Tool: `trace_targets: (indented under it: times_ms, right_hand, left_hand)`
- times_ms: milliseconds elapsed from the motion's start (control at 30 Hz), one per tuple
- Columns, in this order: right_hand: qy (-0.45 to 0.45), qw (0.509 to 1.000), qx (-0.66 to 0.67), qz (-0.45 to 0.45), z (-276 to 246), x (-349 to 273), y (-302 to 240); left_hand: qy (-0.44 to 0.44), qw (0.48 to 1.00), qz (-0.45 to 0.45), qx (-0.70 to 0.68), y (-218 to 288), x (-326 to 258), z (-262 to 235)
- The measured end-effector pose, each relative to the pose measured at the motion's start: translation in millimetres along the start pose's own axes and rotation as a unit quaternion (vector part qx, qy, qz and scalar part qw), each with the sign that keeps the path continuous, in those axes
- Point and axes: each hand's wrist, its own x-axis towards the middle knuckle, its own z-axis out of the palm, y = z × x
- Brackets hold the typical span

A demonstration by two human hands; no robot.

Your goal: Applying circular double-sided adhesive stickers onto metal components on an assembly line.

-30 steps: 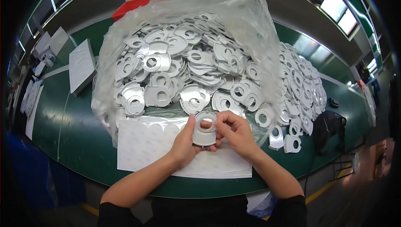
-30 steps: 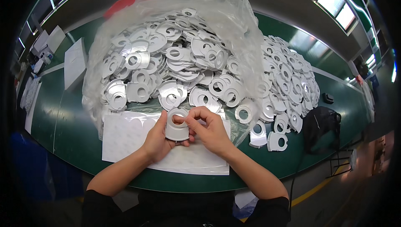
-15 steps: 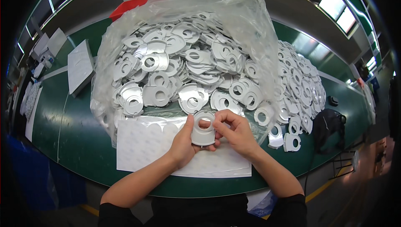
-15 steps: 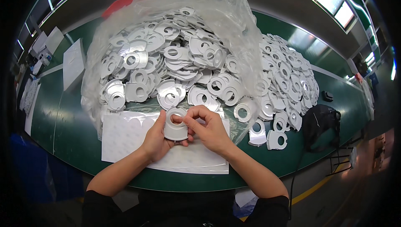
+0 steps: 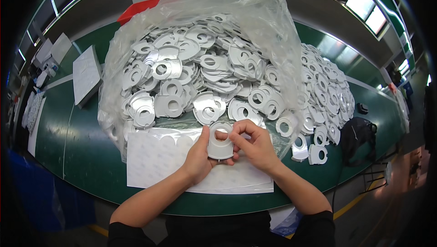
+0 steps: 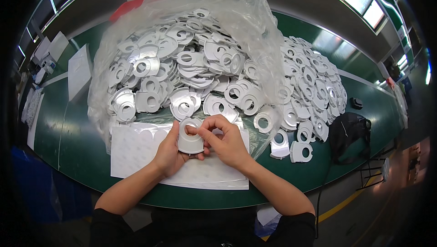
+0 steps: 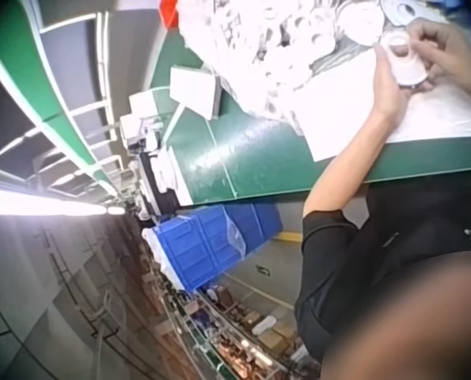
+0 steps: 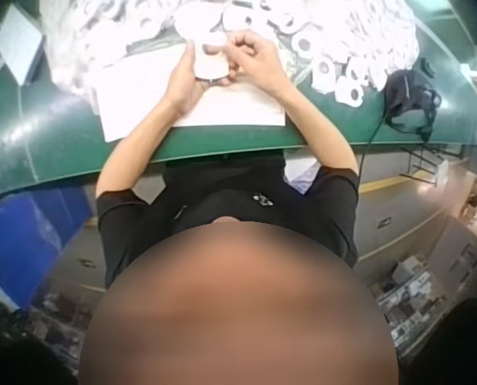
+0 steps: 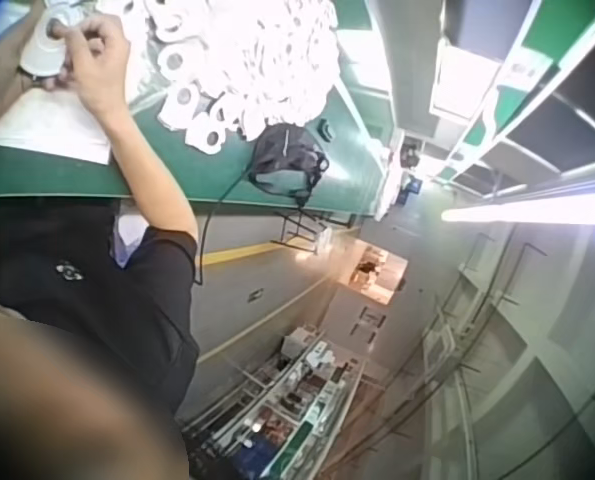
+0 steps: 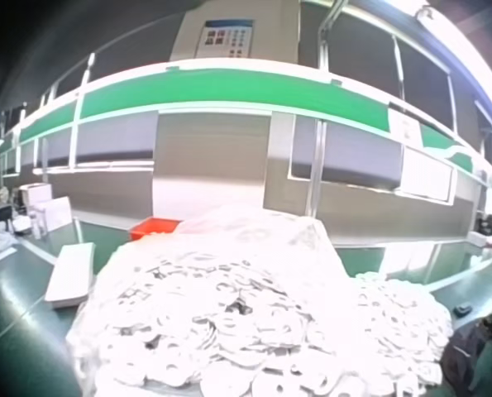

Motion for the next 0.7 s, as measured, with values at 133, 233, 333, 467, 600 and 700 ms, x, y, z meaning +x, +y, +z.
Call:
trace_targets:
  times_ms: [133,233,333,467,600,700]
  right_hand:
    - [0.021,0.998,-0.038,-0.035,2.2,0.0,2.5]
    - [0.056,0.976,-0.16,-0.136,0.2,1.2,4.3]
    - [0.093,0.884,-0.368,-0.275,-0.3,0.8,0.5]
    - [0.098,0.96,-0.205,-0.162,3.7,-1.6,-1.4]
    - [0.062,0.995,-0.068,-0.03,-2.1,0.6,-0.9]
    - [0.069,0.996,-0.049,-0.009,-0.3,0.4,-4.6]
  left_hand:
    - [-0.008,1.0,0.005,-0.001,-0.6,-0.1,-1.4]
    - [-0.025,1.0,0.017,-0.008,-1.1,-0.4,-2.4]
    - [-0.017,1.0,0.017,-0.012,-1.9,-0.6,-3.5]
    - [-0.002,1.0,0.013,-0.015,-1.4,-1.3,-2.0]
    - [0.006,1.0,0.008,0.012,-1.9,-0.5,0.6]
    - [0.002,0.999,0.011,0.033,-5.5,-0.3,-0.2]
